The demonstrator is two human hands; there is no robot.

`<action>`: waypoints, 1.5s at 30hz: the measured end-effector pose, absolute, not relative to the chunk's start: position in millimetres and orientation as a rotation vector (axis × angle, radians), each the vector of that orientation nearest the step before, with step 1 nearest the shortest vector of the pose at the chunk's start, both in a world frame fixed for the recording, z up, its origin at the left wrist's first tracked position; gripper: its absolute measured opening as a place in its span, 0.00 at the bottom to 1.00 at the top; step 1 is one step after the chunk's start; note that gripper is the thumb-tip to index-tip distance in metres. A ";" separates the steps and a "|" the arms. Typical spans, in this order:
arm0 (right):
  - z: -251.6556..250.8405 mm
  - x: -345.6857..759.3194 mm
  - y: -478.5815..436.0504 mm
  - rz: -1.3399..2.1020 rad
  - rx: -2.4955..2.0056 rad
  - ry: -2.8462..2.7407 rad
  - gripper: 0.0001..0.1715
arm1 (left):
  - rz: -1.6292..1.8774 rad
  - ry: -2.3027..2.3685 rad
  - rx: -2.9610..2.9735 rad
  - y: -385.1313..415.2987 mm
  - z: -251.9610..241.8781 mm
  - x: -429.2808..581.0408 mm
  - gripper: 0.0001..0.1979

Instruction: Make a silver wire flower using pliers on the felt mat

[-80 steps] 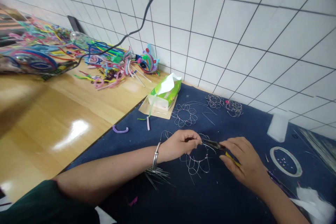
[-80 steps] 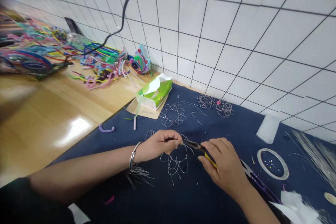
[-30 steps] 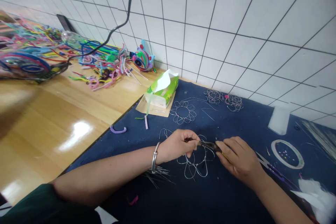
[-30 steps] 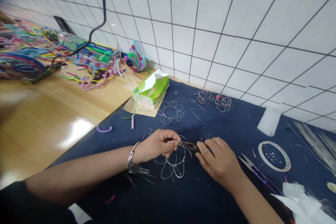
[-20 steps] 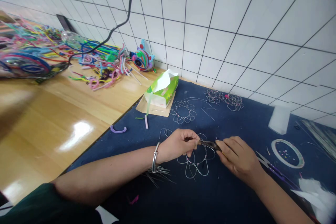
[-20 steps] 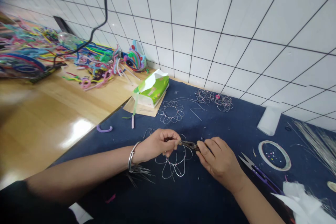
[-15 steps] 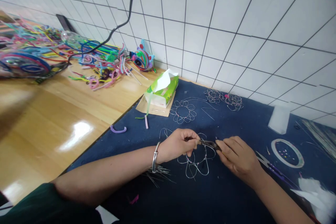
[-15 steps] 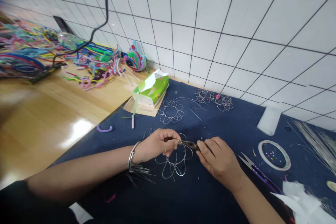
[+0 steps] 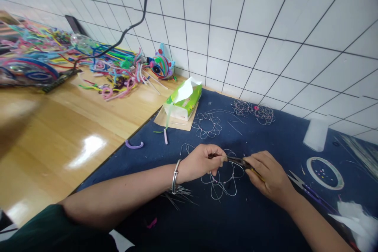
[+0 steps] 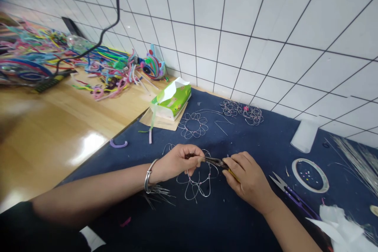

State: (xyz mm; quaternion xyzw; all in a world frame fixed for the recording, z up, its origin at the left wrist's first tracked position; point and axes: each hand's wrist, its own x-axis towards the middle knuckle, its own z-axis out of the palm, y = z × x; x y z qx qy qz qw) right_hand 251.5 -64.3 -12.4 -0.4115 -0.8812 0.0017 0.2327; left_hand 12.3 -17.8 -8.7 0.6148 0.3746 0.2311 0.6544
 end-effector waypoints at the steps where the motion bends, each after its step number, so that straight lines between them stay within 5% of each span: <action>1: -12.1 252.1 -64.2 0.003 -1.127 -2.427 0.18 | 0.520 0.851 1.399 -17.8 -9.0 12.1 0.11; 45: -7.1 251.7 -68.3 -0.228 -1.177 -2.554 0.16 | 0.553 0.879 1.484 -18.7 -13.4 14.4 0.05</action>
